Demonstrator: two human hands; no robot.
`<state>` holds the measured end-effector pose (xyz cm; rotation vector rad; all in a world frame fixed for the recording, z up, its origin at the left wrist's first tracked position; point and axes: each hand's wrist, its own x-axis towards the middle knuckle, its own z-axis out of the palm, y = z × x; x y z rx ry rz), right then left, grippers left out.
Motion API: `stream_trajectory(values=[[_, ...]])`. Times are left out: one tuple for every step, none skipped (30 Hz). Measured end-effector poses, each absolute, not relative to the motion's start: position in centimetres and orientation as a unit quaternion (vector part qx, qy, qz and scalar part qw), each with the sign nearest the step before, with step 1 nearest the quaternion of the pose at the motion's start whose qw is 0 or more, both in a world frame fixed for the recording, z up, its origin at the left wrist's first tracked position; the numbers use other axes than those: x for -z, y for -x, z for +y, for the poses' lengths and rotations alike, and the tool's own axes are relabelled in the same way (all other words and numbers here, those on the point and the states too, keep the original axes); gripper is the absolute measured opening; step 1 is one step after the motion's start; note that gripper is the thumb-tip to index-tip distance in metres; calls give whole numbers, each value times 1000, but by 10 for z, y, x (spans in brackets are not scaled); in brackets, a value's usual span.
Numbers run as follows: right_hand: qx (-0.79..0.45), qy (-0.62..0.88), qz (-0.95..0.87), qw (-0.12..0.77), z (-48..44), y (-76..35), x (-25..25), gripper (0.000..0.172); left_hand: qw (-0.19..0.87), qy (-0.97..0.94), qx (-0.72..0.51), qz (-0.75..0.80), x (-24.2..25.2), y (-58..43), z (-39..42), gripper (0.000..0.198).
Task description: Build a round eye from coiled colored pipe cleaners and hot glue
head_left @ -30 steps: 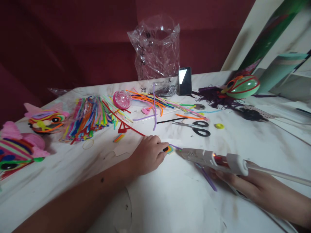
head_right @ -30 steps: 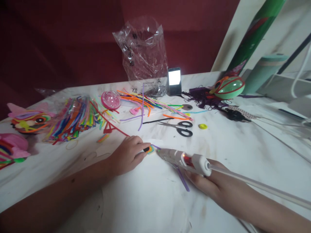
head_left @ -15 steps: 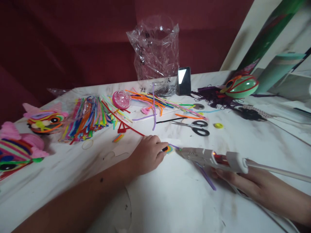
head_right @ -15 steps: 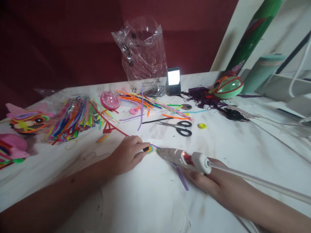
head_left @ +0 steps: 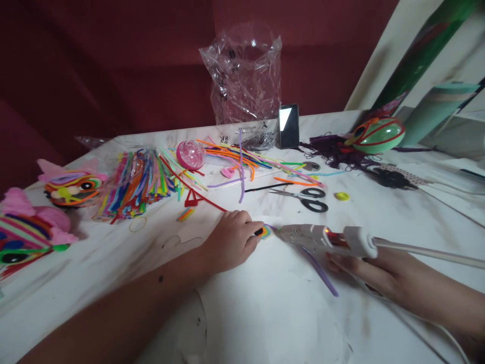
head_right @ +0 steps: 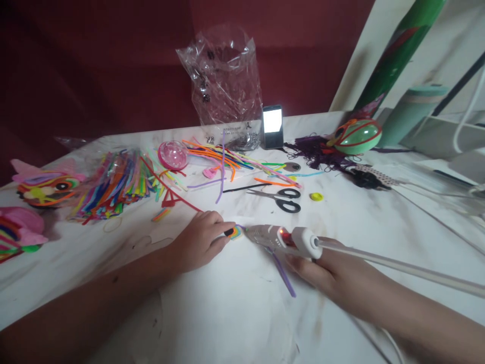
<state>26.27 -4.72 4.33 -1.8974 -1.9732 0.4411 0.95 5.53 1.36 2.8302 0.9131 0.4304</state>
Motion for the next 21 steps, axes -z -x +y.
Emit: stream_trajectory(values=[[-171, 665, -705, 178, -47, -264, -43, 50, 68, -940, -141, 304, -14, -10, 55, 25], [-191, 656, -709, 173, -46, -265, -44, 50, 68, -940, -138, 304, -14, -10, 55, 26], [-210, 650, -711, 168, -46, -267, -45, 49, 67, -940, -136, 306, -14, -10, 55, 26], [-215, 652, -708, 164, -46, -268, -46, 48, 66, -940, -134, 307, -15, -10, 55, 26], [-217, 657, -704, 159, -46, -268, -47, 48, 66, -940, -134, 307, -15, -10, 55, 26], [-218, 664, -699, 155, -46, -269, -48, 47, 66, -940, -135, 306, -15, -10, 55, 26], [-218, 668, -695, 150, -47, -269, -49, 47, 66, -940, -136, 306, -15, -10, 55, 26], [-219, 671, -693, 147, -47, -269, -50, 46, 67, -940, -136, 306, -15, -10, 55, 26], [-220, 671, -693, 147, -47, -269, -51, 46, 67, -940, -136, 306, -15, -10, 55, 26], [-220, 668, -695, 149, -47, -269, -51, 46, 67, -940, -135, 306, -16, -10, 55, 26], [-220, 664, -698, 154, -47, -268, -51, 45, 67, -940, -133, 307, -16, -10, 55, 26], [-218, 660, -701, 159, -47, -268, -51, 45, 67, -940, -131, 308, -16, -10, 55, 26], [-218, 656, -704, 163, -46, -267, -51, 44, 66, -940, -131, 308, -16, -10, 55, 26], [-217, 654, -705, 168, -46, -267, -51, 44, 66, -940, -131, 309, -16, -10, 55, 26], [-217, 653, -706, 169, -45, -267, -51, 44, 66, -940, -132, 309, -16, -10, 55, 26], [-217, 655, -705, 167, -45, -267, -51, 45, 65, -939, -134, 309, -15, -10, 55, 26], [-217, 658, -702, 165, -45, -266, -51, 46, 65, -939, -135, 308, -15, -10, 55, 26], [-219, 660, -700, 164, -45, -266, -51, 46, 64, -940, -136, 308, -15, -9, 55, 26], [-221, 661, -698, 164, -45, -266, -52, 46, 64, -940, -136, 307, -14, -9, 55, 26], [-224, 661, -696, 166, -45, -266, -52, 45, 63, -940, -135, 306, -14, -9, 55, 27], [-229, 660, -696, 167, -45, -266, -53, 45, 62, -940, -136, 306, -14, -9, 55, 27]])
